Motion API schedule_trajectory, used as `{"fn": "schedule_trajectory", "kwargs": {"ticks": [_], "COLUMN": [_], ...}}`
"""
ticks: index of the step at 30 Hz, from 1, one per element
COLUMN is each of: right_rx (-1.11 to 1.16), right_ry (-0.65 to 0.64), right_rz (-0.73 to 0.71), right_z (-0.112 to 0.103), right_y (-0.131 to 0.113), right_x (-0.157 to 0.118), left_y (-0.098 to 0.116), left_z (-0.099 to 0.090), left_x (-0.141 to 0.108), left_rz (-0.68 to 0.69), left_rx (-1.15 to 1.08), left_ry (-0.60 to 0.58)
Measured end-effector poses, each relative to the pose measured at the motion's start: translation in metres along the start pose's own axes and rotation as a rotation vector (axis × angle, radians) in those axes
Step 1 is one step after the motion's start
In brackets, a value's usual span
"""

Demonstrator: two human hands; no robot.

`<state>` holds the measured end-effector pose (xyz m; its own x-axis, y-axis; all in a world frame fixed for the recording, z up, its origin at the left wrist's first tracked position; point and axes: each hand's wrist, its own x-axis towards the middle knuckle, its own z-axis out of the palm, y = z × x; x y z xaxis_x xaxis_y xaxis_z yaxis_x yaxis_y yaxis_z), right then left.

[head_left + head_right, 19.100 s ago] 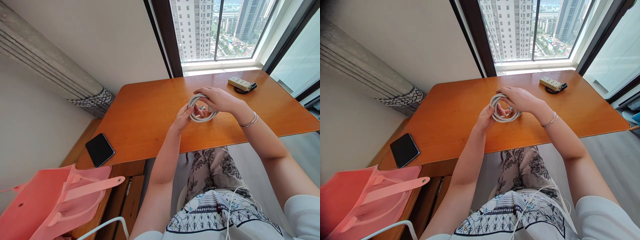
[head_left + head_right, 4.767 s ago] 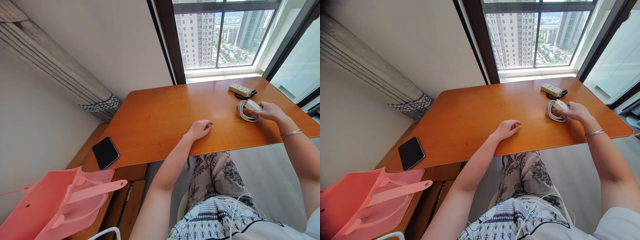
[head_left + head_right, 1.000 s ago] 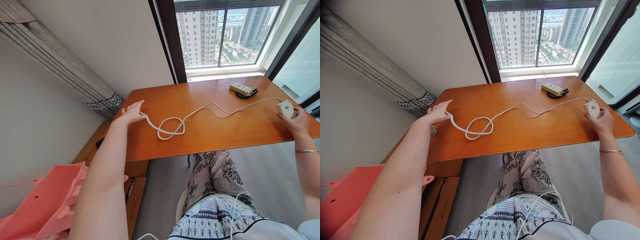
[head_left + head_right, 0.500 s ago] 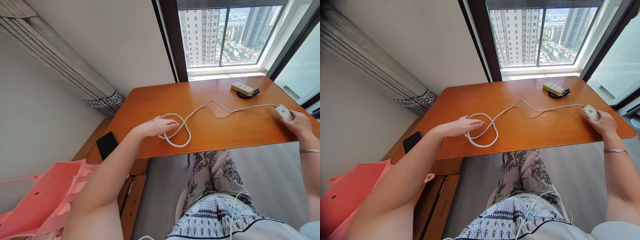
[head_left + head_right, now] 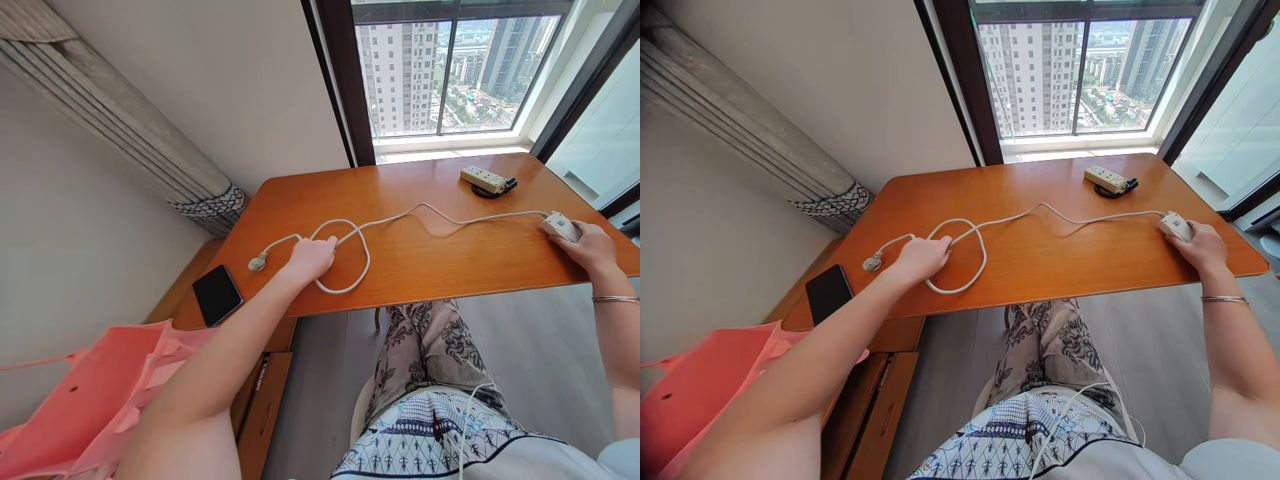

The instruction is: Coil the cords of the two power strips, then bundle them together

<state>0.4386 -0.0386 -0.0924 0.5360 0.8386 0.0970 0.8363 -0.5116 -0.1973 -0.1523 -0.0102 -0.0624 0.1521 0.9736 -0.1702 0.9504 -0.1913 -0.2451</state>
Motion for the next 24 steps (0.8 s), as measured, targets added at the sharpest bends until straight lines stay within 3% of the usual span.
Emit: {"fn": "schedule_trajectory", "kwargs": {"ticks": [3,7,12,15,18,24], "right_rx": [-0.044,-0.139,-0.190,-0.173,-0.181,-0.144], "right_ry": [0.058,0.079,0.038,-0.013,-0.017,0.035], "right_rz": [-0.015,-0.090,-0.195,-0.265,-0.329,-0.245], "right_z": [0.003,0.006,0.006,0.005,0.003,0.002], "right_y": [0.003,0.009,0.014,0.014,0.013,-0.008], "right_x": [0.002,0.005,0.018,0.033,0.046,0.045], "left_y": [-0.032,-0.084,-0.121,-0.127,-0.129,-0.134], "left_z": [-0.004,0.004,0.035,0.050,0.057,0.065], "left_x": [0.011,0.021,0.019,0.022,0.030,0.043], "left_rz": [-0.159,-0.163,-0.153,-0.150,-0.156,-0.051], "left_rx": [-0.013,0.001,0.086,0.143,0.050,-0.168], "left_ry": [0.205,0.336,0.266,0.203,0.136,0.019]}}
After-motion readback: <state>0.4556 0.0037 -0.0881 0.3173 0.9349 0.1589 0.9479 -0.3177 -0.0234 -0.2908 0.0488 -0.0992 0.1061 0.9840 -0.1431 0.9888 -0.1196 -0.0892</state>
